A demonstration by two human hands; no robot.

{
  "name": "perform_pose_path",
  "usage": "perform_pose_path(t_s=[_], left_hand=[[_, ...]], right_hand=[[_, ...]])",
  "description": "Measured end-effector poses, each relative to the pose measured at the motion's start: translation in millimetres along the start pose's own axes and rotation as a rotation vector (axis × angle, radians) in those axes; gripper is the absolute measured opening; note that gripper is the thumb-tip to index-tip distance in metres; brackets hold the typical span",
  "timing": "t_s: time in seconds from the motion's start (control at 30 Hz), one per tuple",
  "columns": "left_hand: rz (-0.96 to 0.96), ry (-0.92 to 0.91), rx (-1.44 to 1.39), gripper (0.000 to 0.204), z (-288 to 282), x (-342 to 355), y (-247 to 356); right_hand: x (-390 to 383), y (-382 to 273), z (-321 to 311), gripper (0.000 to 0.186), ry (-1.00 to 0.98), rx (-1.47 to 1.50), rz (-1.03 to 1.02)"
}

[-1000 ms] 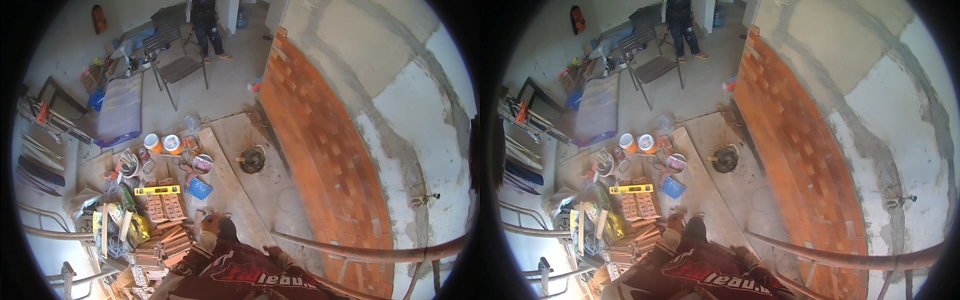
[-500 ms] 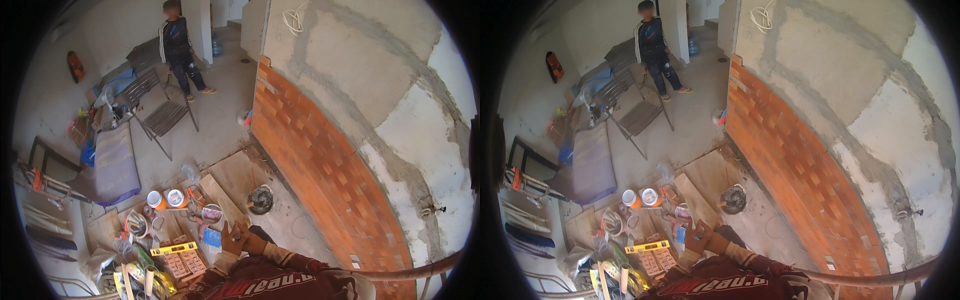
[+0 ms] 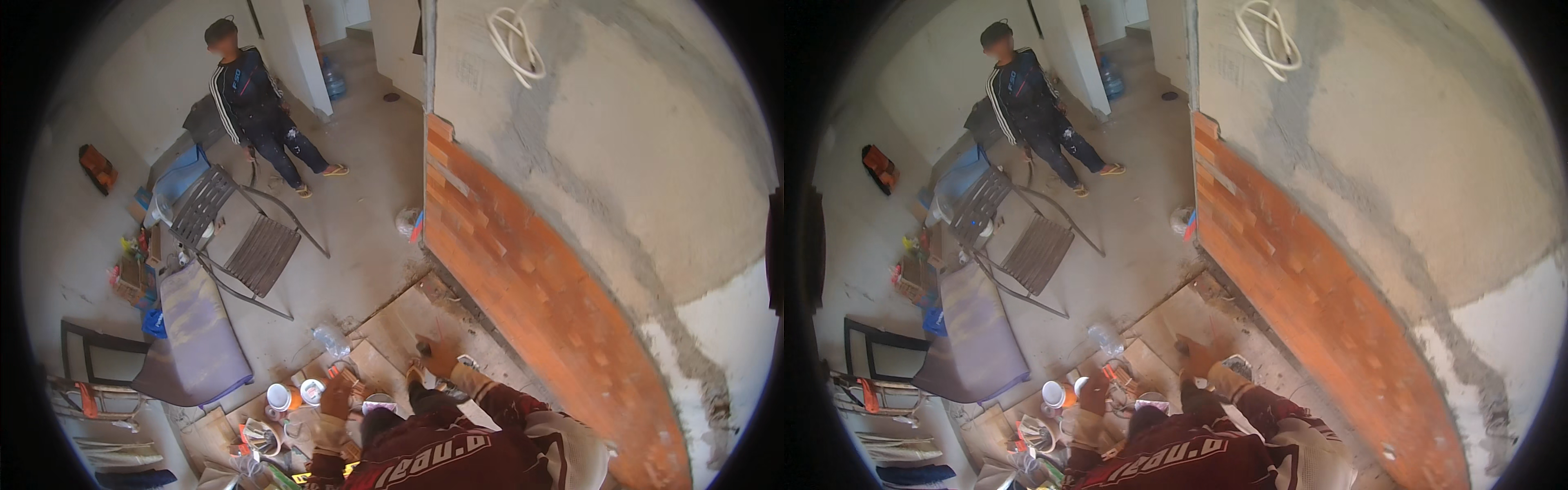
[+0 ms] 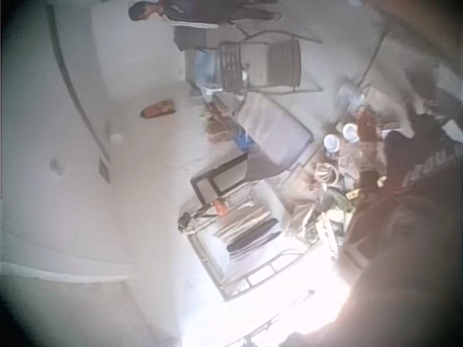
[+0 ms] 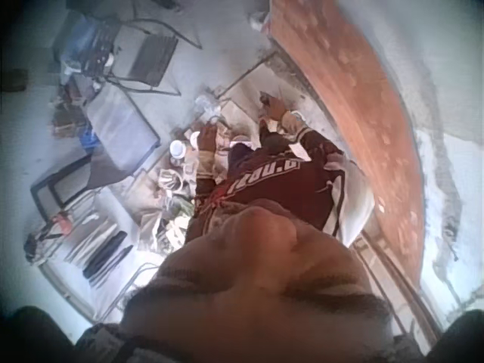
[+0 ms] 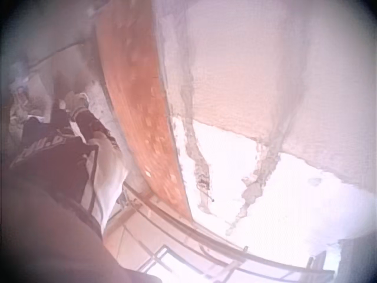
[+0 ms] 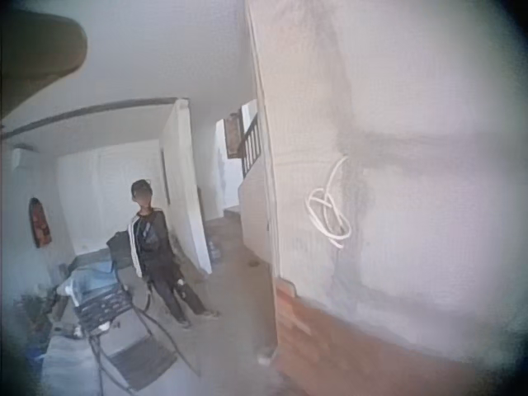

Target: The person applies mortar to a wall and places terracotta tiles in a staggered pattern. They use a trowel to spread mortar and a hammer to tap tiles into place, occasionally checking alignment.

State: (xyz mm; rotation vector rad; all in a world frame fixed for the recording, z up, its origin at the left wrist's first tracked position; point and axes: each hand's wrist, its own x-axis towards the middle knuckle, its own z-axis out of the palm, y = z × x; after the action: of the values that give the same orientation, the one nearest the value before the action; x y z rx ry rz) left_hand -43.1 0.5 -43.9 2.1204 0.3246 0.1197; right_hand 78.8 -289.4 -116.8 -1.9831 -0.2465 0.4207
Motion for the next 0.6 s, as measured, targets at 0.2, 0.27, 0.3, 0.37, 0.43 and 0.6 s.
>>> perform_pose_path(t_s=[0.2,0.27,0.3,0.37,0.43,0.6], left_hand=[[-0.461,0.048,-0.291,0.019,-15.7,82.9,-5.2],[-0.326,-0.083,-0.281,0.023,-3.1,118.0,0.4],[-0.263,-0.153,-0.272,0.025,0.9,135.6,-1.2],[-0.248,-0.236,-0.138,0.033,6.8,180.1,-0.7],[-0.185,-0.316,-0.142,0.035,17.4,238.3,34.3],[0.001,-0.542,-0.104,0.034,49.3,397.6,45.3]], right_hand=[[116.2,-110.0,-100.6,0.059,0.181,0.064,-0.061],[139.8,-112.7,-110.9,0.058,0.26,0.155,-0.044],[149.0,-112.3,-113.3,0.057,0.3,0.203,-0.029],[160.9,-110.3,-114.3,0.053,0.368,0.236,0.032],[172.1,-100.2,-111.0,0.05,0.48,0.248,0.052],[207.5,-99.2,-99.2,0.049,0.907,0.053,0.104]])
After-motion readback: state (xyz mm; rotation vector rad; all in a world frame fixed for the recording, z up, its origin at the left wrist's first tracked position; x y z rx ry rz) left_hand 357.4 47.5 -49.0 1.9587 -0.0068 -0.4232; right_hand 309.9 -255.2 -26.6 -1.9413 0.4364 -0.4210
